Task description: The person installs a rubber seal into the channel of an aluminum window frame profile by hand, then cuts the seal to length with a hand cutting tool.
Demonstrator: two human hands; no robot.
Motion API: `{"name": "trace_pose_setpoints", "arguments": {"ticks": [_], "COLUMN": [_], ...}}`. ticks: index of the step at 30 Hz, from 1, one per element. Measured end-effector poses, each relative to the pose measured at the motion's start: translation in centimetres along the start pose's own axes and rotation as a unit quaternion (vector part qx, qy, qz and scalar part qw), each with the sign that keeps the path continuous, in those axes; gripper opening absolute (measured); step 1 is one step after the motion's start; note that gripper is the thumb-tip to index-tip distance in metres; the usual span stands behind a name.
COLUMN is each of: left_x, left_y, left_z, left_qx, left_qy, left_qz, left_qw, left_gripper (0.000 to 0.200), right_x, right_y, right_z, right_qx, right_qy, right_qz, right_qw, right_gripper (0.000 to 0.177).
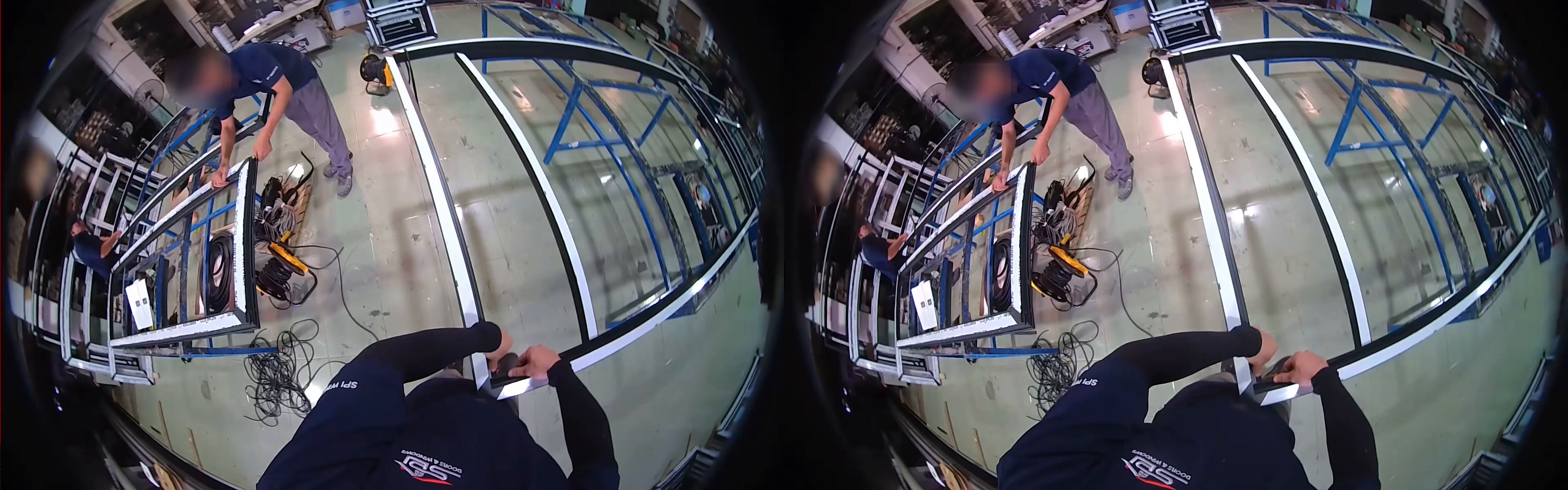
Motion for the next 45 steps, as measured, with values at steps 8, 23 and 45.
{"name": "trace_pose_setpoints", "arguments": {"ticks": [8, 23, 45], "left_x": [0.0, -2.0, -3.4], "left_y": [0.2, -0.5, 0.0], "left_z": [0.1, -2.1, -2.9], "left_qx": [-0.001, -0.056, -0.126], "left_qy": [0.000, 0.007, 0.019], "left_qz": [0.003, 0.008, 0.032], "left_qw": [1.000, 0.998, 0.991], "left_gripper": [0.040, 0.044, 0.040], "right_x": [0.2, -2.3, -6.4], "right_y": [0.1, 0.7, 1.1], "right_z": [0.1, 1.4, 4.3], "right_qx": [-0.014, -0.010, -0.007], "right_qy": [0.052, 0.103, 0.092], "right_qz": [-0.019, -0.055, -0.045], "right_qw": [0.998, 0.993, 0.995], "right_gripper": [0.047, 0.054, 0.047]}}
Point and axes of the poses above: each hand's wrist, its own y-axis away from the middle knuckle, its own z-axis out of the back of the hand, x = y × z, the point moved 2 cm from there along -y, towards the middle knuckle, and after that the axes turned 8 degrees about -z, right-handed, at the moved point
